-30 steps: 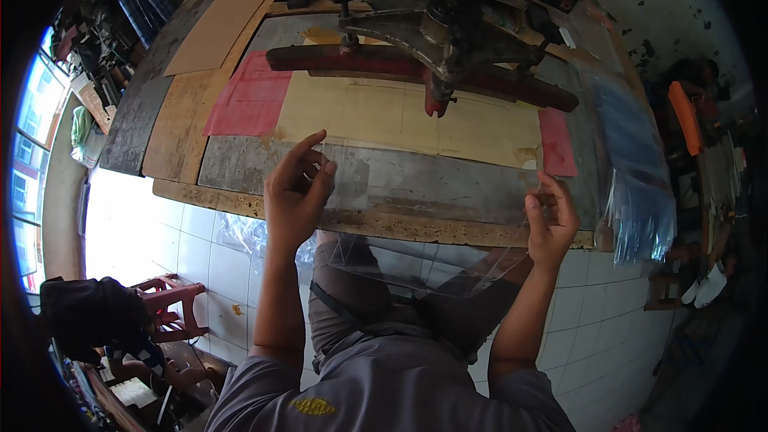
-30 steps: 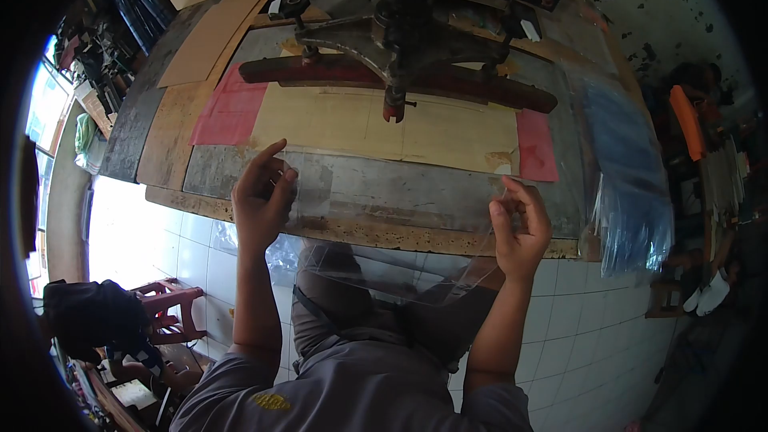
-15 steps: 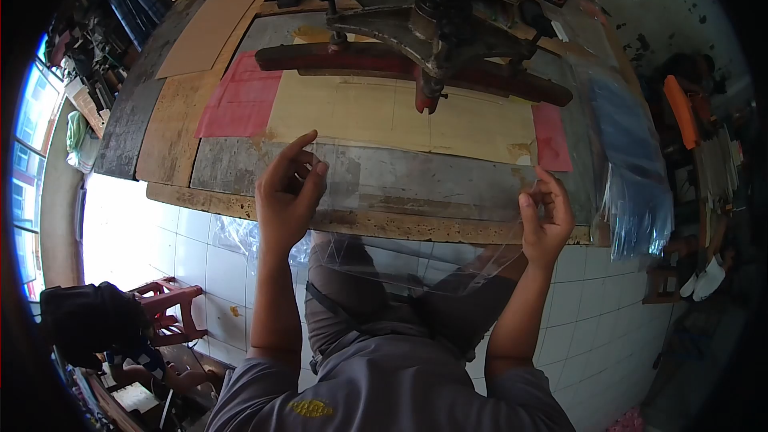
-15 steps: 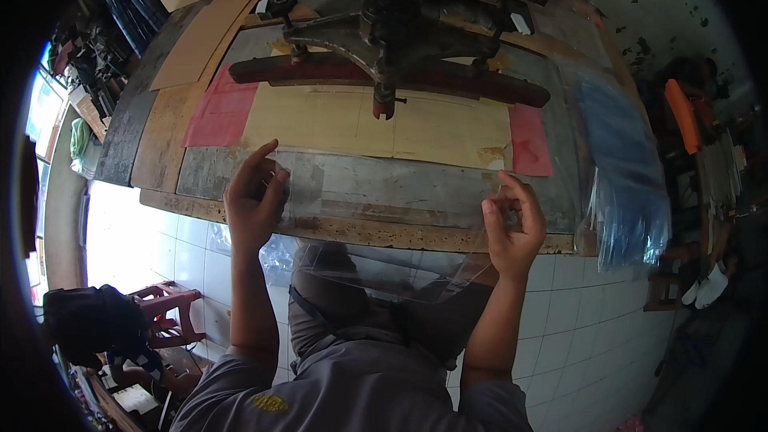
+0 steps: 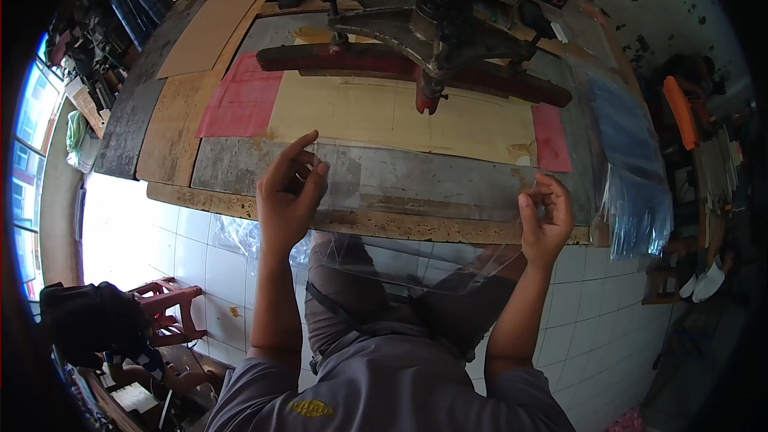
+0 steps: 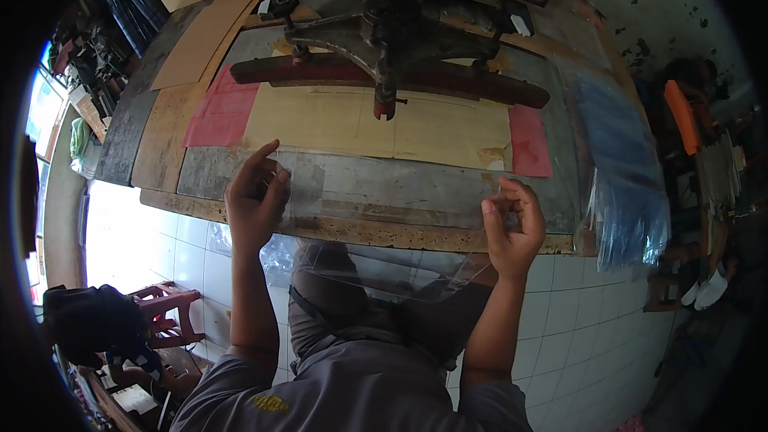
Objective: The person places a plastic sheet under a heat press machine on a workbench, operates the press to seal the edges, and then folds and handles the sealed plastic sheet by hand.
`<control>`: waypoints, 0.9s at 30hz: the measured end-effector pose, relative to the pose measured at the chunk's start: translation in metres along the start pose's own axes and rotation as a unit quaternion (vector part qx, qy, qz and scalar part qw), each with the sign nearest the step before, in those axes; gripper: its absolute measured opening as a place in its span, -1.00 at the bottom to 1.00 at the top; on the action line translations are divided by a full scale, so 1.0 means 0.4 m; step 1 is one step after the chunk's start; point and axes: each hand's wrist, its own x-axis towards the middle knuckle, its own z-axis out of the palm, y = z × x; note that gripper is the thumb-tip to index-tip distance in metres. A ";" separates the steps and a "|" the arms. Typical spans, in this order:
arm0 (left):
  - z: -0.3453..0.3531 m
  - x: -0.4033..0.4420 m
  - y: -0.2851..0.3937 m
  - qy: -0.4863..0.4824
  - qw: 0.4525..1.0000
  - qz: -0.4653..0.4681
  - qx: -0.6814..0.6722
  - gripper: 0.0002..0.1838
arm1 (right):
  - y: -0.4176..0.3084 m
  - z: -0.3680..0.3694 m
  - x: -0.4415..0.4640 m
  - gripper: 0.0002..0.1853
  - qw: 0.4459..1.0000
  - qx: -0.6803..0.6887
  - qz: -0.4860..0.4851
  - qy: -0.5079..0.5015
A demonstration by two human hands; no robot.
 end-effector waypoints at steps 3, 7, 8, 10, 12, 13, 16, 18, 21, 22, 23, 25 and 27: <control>0.000 0.000 -0.011 0.000 1.000 0.003 -0.005 -0.57 | -0.002 -0.001 0.001 -0.62 1.000 -0.004 -0.002 -0.001; 0.003 0.000 -0.009 0.003 1.000 0.000 -0.018 -0.57 | -0.006 0.005 0.001 -0.59 1.000 -0.005 -0.005 0.005; 0.002 -0.001 -0.008 0.001 1.000 -0.001 -0.018 -0.57 | -0.009 0.006 0.002 -0.59 1.000 -0.002 -0.005 0.009; 0.001 -0.001 -0.006 0.000 1.000 -0.003 -0.016 -0.57 | -0.005 0.004 0.002 -0.59 1.000 -0.002 -0.007 0.006; 0.000 -0.001 -0.004 0.000 1.000 -0.005 -0.012 -0.57 | -0.003 0.003 0.001 -0.59 1.000 -0.004 -0.007 0.004; -0.002 0.000 -0.008 -0.005 1.000 0.000 -0.006 -0.56 | -0.003 0.003 0.000 -0.60 1.000 -0.006 -0.006 0.003; -0.006 0.001 -0.019 -0.014 1.000 0.012 0.006 -0.52 | -0.001 0.003 -0.001 -0.61 1.000 -0.011 -0.008 0.005; -0.005 0.001 -0.019 -0.013 1.000 0.013 0.002 -0.52 | -0.002 0.003 -0.001 -0.62 1.000 -0.012 -0.009 0.007; 0.000 -0.001 -0.007 0.003 1.000 0.004 -0.006 -0.57 | -0.003 0.003 -0.002 -0.62 1.000 -0.011 -0.006 0.006; -0.002 -0.001 -0.009 -0.003 1.000 0.006 0.001 -0.55 | -0.001 0.002 -0.002 -0.63 1.000 -0.011 -0.006 0.005; -0.006 0.000 -0.012 -0.009 1.000 0.008 0.008 -0.54 | 0.000 0.002 -0.002 -0.63 1.000 -0.011 -0.006 0.004; -0.005 0.000 -0.011 -0.009 1.000 0.007 0.008 -0.54 | 0.001 0.001 -0.001 -0.63 1.000 -0.015 -0.007 0.003; 0.001 0.000 -0.005 0.005 1.000 0.000 -0.005 -0.57 | 0.001 0.001 -0.001 -0.64 1.000 -0.019 -0.008 0.003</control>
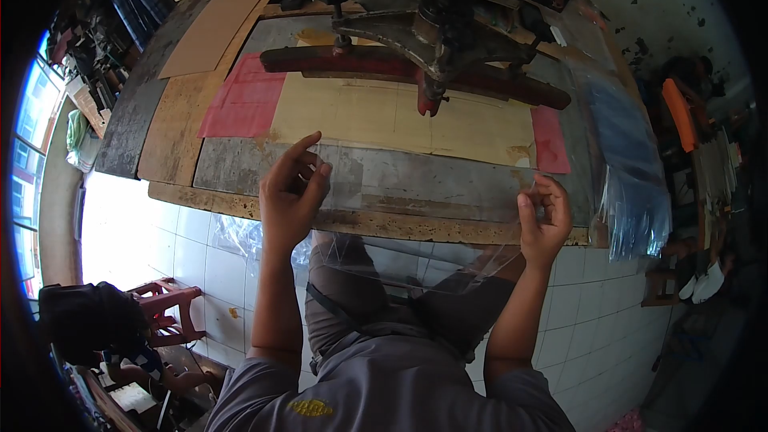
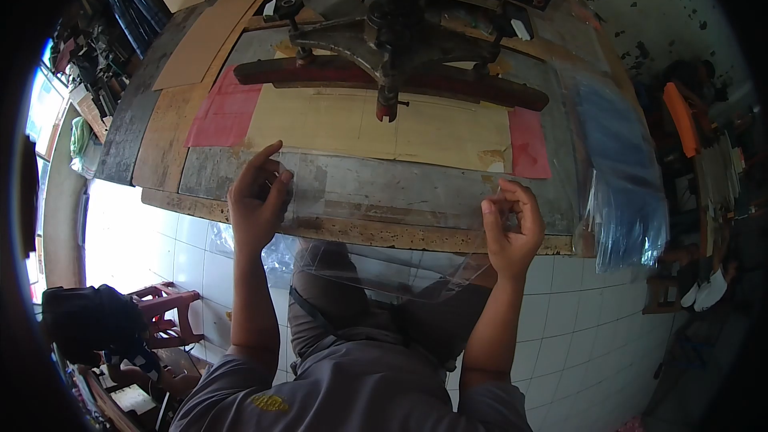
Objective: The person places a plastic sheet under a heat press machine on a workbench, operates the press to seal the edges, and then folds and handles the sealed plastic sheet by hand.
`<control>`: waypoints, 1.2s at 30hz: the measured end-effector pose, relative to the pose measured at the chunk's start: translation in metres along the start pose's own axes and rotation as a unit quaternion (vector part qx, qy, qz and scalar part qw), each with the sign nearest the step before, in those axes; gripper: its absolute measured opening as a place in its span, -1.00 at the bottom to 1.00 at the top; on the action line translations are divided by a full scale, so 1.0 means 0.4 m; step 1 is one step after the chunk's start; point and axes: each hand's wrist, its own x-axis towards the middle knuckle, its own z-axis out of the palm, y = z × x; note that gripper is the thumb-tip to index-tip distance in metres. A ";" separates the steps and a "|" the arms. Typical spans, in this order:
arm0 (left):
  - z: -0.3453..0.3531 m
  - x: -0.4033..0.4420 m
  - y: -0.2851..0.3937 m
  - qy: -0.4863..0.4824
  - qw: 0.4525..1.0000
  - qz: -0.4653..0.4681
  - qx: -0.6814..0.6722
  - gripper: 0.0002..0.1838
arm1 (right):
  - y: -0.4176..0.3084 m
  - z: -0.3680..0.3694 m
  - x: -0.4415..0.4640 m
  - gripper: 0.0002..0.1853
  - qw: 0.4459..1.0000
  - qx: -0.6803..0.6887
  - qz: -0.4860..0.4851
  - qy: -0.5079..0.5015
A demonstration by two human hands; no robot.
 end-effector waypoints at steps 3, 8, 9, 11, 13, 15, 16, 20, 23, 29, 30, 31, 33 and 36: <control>0.001 0.000 -0.003 0.002 1.000 0.003 -0.005 -0.57 | -0.003 0.002 0.002 -0.65 1.000 -0.007 -0.004 0.002; -0.001 0.001 -0.003 0.000 1.000 0.004 0.000 -0.56 | -0.006 -0.001 0.006 -0.67 1.000 -0.020 -0.013 -0.005; -0.001 0.001 -0.003 0.001 1.000 0.004 -0.002 -0.56 | -0.005 0.000 0.005 -0.67 1.000 -0.017 -0.011 -0.002; -0.001 0.001 -0.006 0.001 1.000 0.002 -0.001 -0.56 | -0.004 0.002 0.004 -0.67 1.000 -0.011 -0.006 0.004; -0.005 0.002 -0.008 -0.007 1.000 0.006 0.005 -0.54 | -0.004 0.003 0.004 -0.66 1.000 -0.010 -0.002 0.004; -0.012 0.003 -0.009 -0.023 0.999 0.015 0.016 -0.50 | -0.004 0.003 0.003 -0.66 1.000 -0.008 0.001 0.011; -0.014 0.002 -0.010 -0.028 0.999 0.016 0.017 -0.49 | -0.004 0.004 0.003 -0.66 1.000 -0.006 0.002 0.017; -0.018 0.002 -0.004 -0.046 0.998 0.000 -0.033 -0.52 | 0.002 -0.001 -0.006 -0.66 0.998 -0.012 -0.036 0.047; -0.038 -0.002 -0.043 -0.089 0.996 -0.016 -0.018 -0.60 | 0.005 -0.009 -0.011 -0.66 0.996 -0.011 -0.054 0.070; -0.043 -0.065 0.059 -0.090 0.989 0.114 -0.042 -0.89 | -0.033 -0.062 -0.042 -0.51 0.987 -0.014 -0.095 0.131; -0.043 -0.084 0.059 -0.051 0.986 0.146 -0.069 -0.88 | -0.052 -0.065 -0.039 -0.42 0.991 0.011 -0.084 0.108; -0.043 -0.102 0.058 -0.013 0.980 0.177 -0.095 -0.88 | -0.079 -0.061 -0.030 -0.33 0.993 0.036 -0.073 0.085; -0.036 -0.149 0.070 0.060 0.965 0.178 -0.184 -0.83 | -0.101 -0.053 -0.036 -0.03 0.998 0.063 -0.009 0.023; -0.025 -0.176 0.076 0.104 0.938 0.254 -0.213 -0.85 | -0.113 -0.073 -0.084 -0.05 0.976 0.096 0.143 -0.134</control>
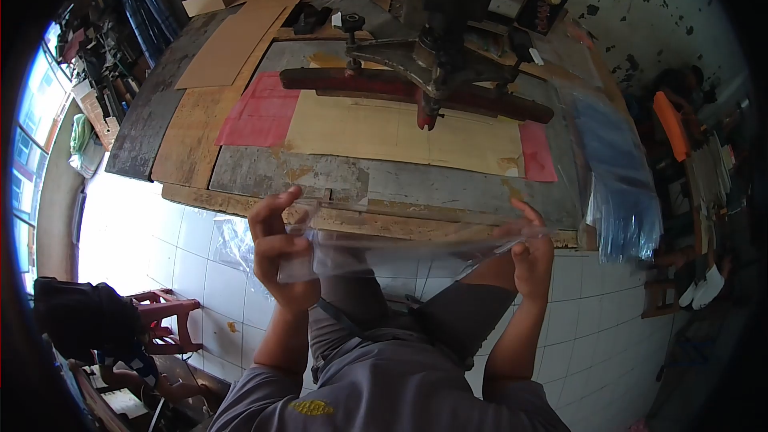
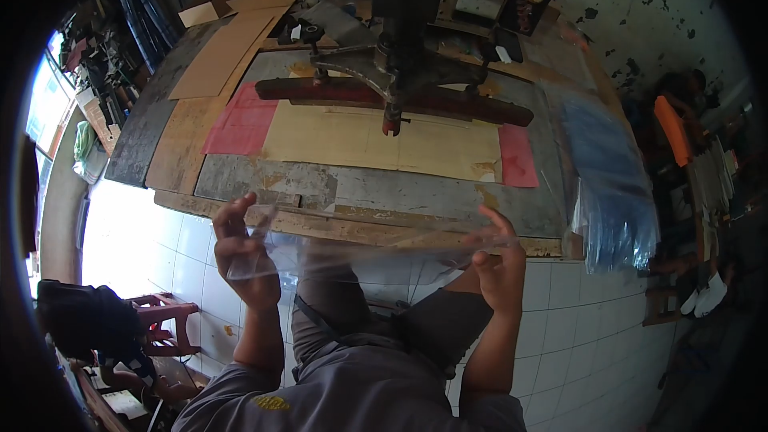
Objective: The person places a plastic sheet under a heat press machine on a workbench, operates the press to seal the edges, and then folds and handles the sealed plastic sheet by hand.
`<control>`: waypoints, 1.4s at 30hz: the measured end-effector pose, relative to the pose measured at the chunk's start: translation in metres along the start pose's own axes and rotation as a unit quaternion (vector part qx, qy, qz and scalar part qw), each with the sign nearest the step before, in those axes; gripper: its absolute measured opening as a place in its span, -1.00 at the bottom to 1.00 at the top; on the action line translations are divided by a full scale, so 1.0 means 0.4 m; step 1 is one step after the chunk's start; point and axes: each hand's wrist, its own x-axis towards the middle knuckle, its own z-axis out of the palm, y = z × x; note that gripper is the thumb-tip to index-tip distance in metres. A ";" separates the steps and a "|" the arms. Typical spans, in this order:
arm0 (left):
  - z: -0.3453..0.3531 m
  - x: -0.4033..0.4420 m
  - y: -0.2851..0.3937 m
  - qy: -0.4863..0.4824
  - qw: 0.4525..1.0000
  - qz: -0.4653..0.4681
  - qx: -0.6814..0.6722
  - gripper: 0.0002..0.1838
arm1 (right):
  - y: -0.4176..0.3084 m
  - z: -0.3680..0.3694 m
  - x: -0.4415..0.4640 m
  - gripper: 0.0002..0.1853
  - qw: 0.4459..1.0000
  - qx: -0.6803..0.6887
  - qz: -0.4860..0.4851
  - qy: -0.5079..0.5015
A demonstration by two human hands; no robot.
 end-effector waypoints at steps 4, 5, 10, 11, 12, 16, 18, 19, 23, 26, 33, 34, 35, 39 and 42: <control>-0.038 0.013 0.028 -0.079 0.996 -0.018 -0.023 -0.84 | 0.009 -0.014 -0.018 -0.28 0.992 0.122 -0.030 0.006; -0.050 0.019 0.024 -0.097 0.994 -0.039 -0.020 -0.82 | 0.011 -0.022 -0.025 -0.36 0.988 0.144 -0.050 0.015; -0.077 0.038 0.021 -0.135 0.959 -0.250 -0.013 -0.47 | 0.012 -0.035 -0.047 -0.54 0.972 0.195 -0.129 0.024; -0.074 0.037 0.032 -0.142 0.943 -0.300 -0.012 -0.17 | 0.010 -0.035 -0.043 -0.55 0.972 0.182 -0.145 0.021; -0.081 0.038 0.020 -0.162 0.933 -0.311 -0.078 -0.18 | 0.007 -0.033 -0.036 -0.56 0.972 0.169 -0.161 0.018; -0.104 0.037 -0.019 -0.123 0.895 -0.371 -0.216 -0.29 | -0.006 -0.035 0.003 -0.47 0.969 0.158 -0.190 -0.018; -0.113 0.045 -0.030 -0.109 0.883 -0.411 -0.198 -0.37 | -0.032 -0.020 0.014 -0.39 0.957 0.217 -0.188 -0.047; -0.131 0.056 -0.043 -0.132 0.875 -0.431 -0.176 -0.42 | -0.023 -0.025 0.015 -0.37 0.955 0.233 -0.176 -0.051; -0.102 0.093 -0.023 -0.153 0.859 -0.464 -0.153 -0.58 | 0.023 -0.049 0.019 -0.38 0.965 0.245 -0.089 -0.035; -0.109 0.107 -0.056 -0.208 0.883 -0.419 -0.038 -0.64 | 0.028 -0.059 0.026 -0.49 0.976 0.210 -0.032 -0.040; -0.109 0.131 -0.144 -0.268 0.898 -0.348 0.008 -0.68 | 0.059 -0.052 0.101 -0.68 0.989 0.124 -0.074 -0.039; -0.108 0.127 -0.150 -0.272 0.906 -0.324 0.008 -0.69 | 0.073 -0.051 0.106 -0.69 0.988 0.126 -0.075 -0.036; -0.107 0.123 -0.154 -0.276 0.913 -0.301 0.008 -0.70 | 0.088 -0.048 0.110 -0.70 0.988 0.129 -0.076 -0.033; -0.101 0.111 -0.142 -0.236 0.900 -0.367 -0.002 -0.66 | 0.097 -0.029 0.116 -0.71 0.989 0.131 -0.069 -0.008; -0.094 0.102 -0.143 -0.219 0.906 -0.362 -0.007 -0.57 | 0.100 -0.026 0.116 -0.70 0.990 0.099 -0.101 -0.004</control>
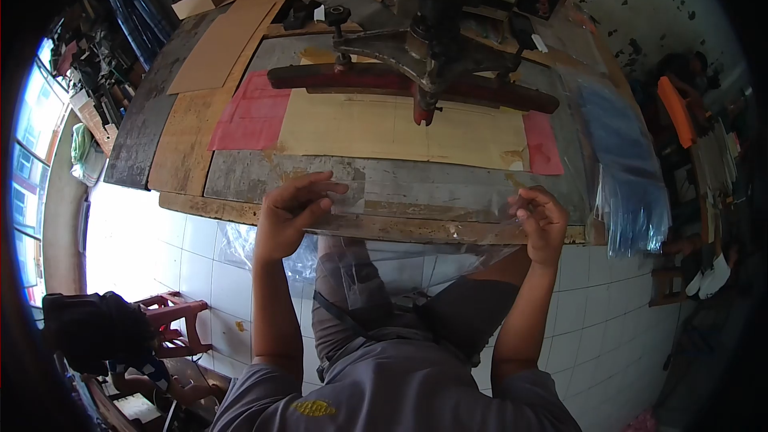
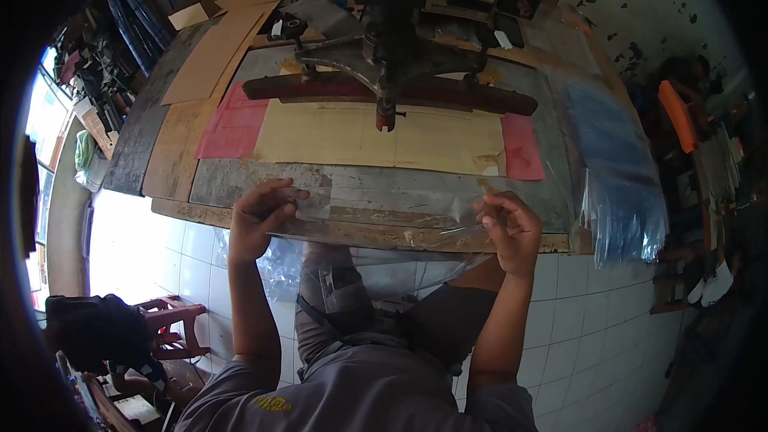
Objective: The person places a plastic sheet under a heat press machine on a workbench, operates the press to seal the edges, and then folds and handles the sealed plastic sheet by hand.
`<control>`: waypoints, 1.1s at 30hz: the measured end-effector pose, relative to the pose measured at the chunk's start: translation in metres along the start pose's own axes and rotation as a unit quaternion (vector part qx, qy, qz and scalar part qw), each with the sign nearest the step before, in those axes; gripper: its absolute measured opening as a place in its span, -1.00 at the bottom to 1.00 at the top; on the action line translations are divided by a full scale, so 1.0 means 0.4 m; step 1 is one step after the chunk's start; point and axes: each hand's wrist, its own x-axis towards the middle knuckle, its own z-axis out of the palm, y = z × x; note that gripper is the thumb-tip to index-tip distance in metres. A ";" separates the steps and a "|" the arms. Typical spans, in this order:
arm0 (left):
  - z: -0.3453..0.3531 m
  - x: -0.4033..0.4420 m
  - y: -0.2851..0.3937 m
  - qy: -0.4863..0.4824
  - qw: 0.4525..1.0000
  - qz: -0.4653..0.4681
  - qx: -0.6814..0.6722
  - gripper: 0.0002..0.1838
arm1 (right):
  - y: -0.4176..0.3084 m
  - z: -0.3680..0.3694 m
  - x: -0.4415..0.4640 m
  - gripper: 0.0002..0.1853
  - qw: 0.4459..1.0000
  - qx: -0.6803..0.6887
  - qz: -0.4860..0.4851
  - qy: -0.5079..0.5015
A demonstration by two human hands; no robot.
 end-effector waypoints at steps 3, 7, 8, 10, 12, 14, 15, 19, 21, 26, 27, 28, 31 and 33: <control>0.011 0.003 0.016 0.012 1.000 0.002 0.016 -0.50 | -0.002 0.000 -0.002 -0.70 1.000 -0.006 -0.015 -0.001; 0.010 0.008 0.009 0.032 0.999 0.004 0.000 -0.46 | 0.007 -0.012 -0.004 -0.71 1.000 -0.020 -0.019 -0.001; 0.008 0.008 0.007 0.040 0.999 0.000 -0.005 -0.45 | 0.008 -0.012 -0.004 -0.72 1.000 -0.021 -0.023 0.001; 0.001 0.010 0.002 0.047 0.999 0.005 0.000 -0.46 | 0.010 -0.012 -0.004 -0.72 0.999 -0.022 -0.026 0.007; 0.000 0.011 0.001 0.062 0.998 0.009 -0.003 -0.50 | 0.009 -0.011 -0.008 -0.72 0.999 -0.023 -0.025 0.016; 0.011 0.017 0.003 0.084 0.996 0.014 -0.014 -0.57 | 0.010 -0.010 -0.010 -0.73 0.999 -0.019 -0.027 0.026; 0.013 0.018 0.002 0.088 0.996 0.015 -0.012 -0.60 | 0.011 -0.009 -0.010 -0.73 0.999 -0.016 -0.029 0.030; 0.010 0.014 -0.004 0.098 0.995 0.010 -0.017 -0.70 | 0.016 -0.014 -0.014 -0.74 0.999 -0.025 -0.025 0.035; 0.012 0.011 -0.003 0.103 0.994 0.005 -0.019 -0.74 | 0.017 -0.015 -0.013 -0.74 0.999 -0.026 -0.023 0.036; 0.012 0.008 -0.001 0.108 0.994 -0.008 0.020 -0.70 | 0.019 -0.012 -0.015 -0.73 0.999 -0.022 -0.022 0.044; 0.012 0.008 0.001 0.109 0.994 -0.009 0.026 -0.69 | 0.020 -0.013 -0.015 -0.73 0.999 -0.022 -0.020 0.044; 0.010 0.008 0.002 0.106 0.994 -0.011 0.027 -0.68 | 0.021 -0.014 -0.016 -0.73 0.999 -0.022 -0.019 0.044; 0.010 0.008 0.007 0.099 0.995 -0.018 0.027 -0.64 | 0.023 -0.019 -0.018 -0.73 0.999 -0.023 -0.017 0.042; 0.015 0.008 0.015 0.099 0.995 -0.024 0.023 -0.64 | 0.025 -0.019 -0.019 -0.72 0.999 -0.021 -0.015 0.043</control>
